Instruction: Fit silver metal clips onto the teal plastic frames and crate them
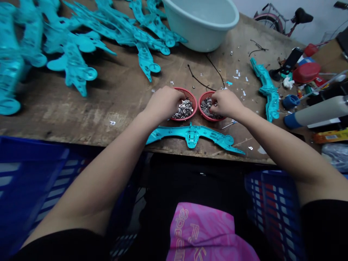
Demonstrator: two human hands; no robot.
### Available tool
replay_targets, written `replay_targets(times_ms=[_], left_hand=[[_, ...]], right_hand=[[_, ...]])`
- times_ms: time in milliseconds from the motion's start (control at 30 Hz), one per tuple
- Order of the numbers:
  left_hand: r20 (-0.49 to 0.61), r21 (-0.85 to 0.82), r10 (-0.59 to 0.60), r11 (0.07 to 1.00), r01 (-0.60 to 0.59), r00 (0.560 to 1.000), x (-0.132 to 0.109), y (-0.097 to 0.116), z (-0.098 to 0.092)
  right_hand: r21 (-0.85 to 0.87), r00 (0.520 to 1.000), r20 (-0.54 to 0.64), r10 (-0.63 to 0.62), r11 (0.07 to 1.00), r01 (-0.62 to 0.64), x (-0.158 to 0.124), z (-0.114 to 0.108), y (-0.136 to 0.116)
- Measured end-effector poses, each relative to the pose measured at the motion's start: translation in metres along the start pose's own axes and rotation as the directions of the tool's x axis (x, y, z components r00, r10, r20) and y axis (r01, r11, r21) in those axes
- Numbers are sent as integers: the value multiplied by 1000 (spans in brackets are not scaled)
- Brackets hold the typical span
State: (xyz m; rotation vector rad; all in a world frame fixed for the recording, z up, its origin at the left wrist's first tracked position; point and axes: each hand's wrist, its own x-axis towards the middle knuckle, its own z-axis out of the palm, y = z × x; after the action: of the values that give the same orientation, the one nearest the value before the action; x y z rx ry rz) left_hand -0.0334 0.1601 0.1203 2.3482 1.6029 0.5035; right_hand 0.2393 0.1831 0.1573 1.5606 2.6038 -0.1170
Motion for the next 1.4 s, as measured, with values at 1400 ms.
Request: replay_targets(times_ms=[1400], left_hand=[[-118, -346, 400, 842, -415, 909, -76, 83, 83]], right_hand=[[772, 964, 257, 69, 584, -249, -103, 32, 4]])
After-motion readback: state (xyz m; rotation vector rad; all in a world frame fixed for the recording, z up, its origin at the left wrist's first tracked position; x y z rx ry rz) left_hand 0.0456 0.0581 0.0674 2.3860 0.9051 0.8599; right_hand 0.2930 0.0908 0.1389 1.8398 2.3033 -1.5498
